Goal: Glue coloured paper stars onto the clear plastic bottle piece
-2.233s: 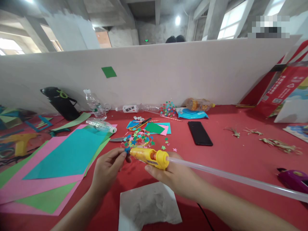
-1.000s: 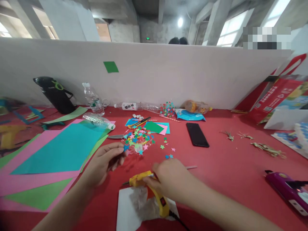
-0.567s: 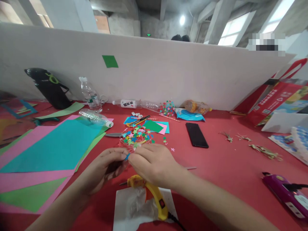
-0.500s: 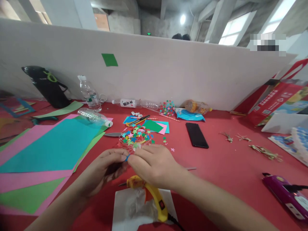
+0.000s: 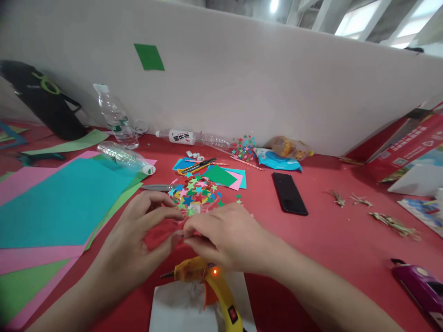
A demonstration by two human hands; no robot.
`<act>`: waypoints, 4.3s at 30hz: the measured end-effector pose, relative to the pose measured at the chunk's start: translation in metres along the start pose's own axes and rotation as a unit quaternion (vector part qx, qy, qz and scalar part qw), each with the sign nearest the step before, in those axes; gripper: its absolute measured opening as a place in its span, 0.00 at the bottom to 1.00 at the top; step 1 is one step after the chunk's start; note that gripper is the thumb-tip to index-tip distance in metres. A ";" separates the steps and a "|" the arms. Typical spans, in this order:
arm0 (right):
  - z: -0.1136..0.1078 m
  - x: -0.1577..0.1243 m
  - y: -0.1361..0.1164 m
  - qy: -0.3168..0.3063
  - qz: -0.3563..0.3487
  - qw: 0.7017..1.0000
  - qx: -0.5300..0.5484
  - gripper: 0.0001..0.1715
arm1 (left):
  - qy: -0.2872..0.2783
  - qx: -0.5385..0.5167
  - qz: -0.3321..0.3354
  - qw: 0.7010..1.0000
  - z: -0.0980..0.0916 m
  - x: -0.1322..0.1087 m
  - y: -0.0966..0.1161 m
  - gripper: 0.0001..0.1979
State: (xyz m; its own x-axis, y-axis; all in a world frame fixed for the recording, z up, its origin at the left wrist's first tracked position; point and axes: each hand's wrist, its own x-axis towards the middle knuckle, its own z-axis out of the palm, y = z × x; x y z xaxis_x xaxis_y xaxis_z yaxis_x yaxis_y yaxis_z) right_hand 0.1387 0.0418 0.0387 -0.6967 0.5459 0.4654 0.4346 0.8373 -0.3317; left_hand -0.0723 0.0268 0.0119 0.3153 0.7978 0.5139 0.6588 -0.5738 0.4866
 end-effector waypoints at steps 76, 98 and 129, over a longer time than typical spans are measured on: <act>0.036 -0.008 0.019 0.052 -0.057 0.995 -0.066 0.06 | 0.020 0.007 -0.033 0.999 0.022 -0.007 -0.001 0.12; 0.041 -0.005 0.018 0.069 -0.046 0.990 -0.111 0.10 | 0.053 0.027 -0.056 0.997 0.023 -0.005 -0.007 0.08; 0.038 0.012 0.027 0.076 0.102 0.980 -0.155 0.07 | 0.118 -0.029 -0.075 0.990 0.046 -0.002 -0.055 0.03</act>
State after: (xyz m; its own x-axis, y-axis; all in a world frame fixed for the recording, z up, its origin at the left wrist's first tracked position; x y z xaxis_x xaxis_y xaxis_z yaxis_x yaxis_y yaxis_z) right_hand 0.1199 0.0698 0.0043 -0.4947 0.6810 0.5399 0.7249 0.6660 -0.1758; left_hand -0.0780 0.0655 -0.0479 0.0446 0.8131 0.5804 0.6431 -0.4679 0.6062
